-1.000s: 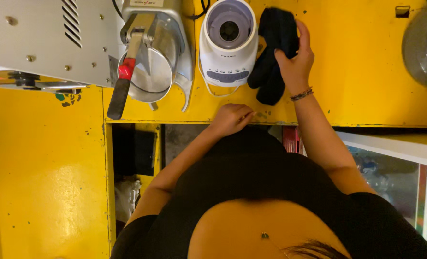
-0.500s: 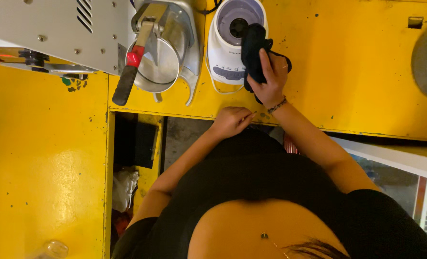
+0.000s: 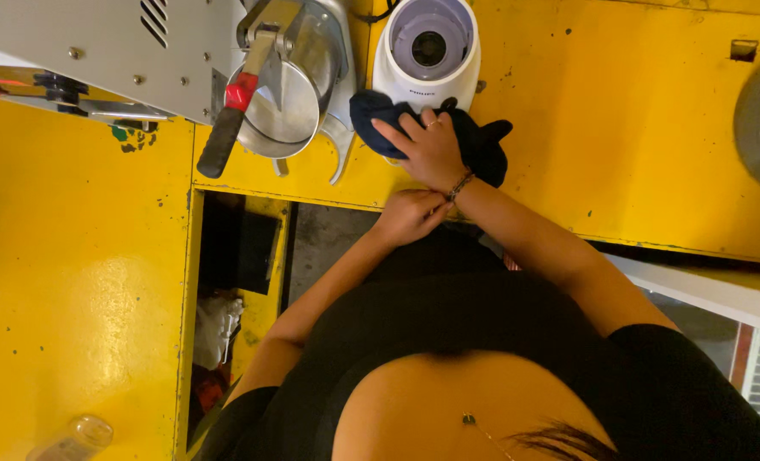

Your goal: The person cleans a yellow countertop in a commercial kitchen area. They use a spray bottle to apply cleaner and a black cloth to wipe the surface around a blender and a meat slicer. The person also handles a menu and a tissue box, placing them on the counter.

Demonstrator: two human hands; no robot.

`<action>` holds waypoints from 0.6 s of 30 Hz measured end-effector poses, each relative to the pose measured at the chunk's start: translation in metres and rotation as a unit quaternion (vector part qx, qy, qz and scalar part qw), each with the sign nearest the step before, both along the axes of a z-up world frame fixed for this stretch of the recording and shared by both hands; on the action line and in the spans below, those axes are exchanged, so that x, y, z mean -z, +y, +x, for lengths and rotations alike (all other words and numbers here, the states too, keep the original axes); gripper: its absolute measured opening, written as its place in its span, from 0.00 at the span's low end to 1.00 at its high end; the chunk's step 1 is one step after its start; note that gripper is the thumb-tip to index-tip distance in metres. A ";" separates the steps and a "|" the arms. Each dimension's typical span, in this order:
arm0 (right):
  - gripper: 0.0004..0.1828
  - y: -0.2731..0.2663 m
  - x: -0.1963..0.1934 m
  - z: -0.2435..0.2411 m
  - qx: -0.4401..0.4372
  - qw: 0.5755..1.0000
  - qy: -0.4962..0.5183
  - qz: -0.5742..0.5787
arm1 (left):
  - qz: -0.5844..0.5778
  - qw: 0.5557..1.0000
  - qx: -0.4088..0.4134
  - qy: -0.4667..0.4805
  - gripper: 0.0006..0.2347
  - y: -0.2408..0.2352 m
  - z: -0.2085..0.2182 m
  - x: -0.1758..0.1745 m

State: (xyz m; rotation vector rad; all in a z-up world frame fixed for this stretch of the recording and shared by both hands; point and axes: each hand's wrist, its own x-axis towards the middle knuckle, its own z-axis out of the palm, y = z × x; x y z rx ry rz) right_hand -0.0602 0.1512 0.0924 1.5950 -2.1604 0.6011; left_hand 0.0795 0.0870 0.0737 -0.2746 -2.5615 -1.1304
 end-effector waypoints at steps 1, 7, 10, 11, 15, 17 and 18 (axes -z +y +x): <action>0.42 -0.002 0.004 0.003 -0.003 1.000 0.016 0.009 | -0.004 1.000 0.004 -0.006 0.06 0.000 0.001 0.000; 0.42 0.008 0.039 0.003 -0.060 0.995 -0.042 0.062 | 0.000 1.000 0.015 -0.025 0.08 0.003 0.002 -0.003; 0.40 0.018 0.055 0.004 -0.077 0.993 -0.020 0.087 | 0.000 1.000 0.018 -0.017 0.08 0.003 0.000 -0.007; 0.37 0.022 0.059 0.006 -0.076 0.994 -0.014 0.079 | -0.002 1.000 0.011 -0.007 0.07 0.004 0.000 -0.009; 0.31 0.042 0.061 0.008 -0.068 0.993 -0.051 0.080 | 0.002 1.000 -0.009 0.003 0.07 0.005 -0.001 -0.014; 0.29 0.050 0.055 0.006 -0.062 0.990 -0.096 0.084 | 0.015 1.000 0.004 -0.003 0.08 0.006 -0.002 -0.014; 0.28 0.055 0.051 0.005 -0.057 0.988 -0.118 0.081 | 0.022 1.000 0.012 -0.008 0.08 0.007 -0.001 -0.012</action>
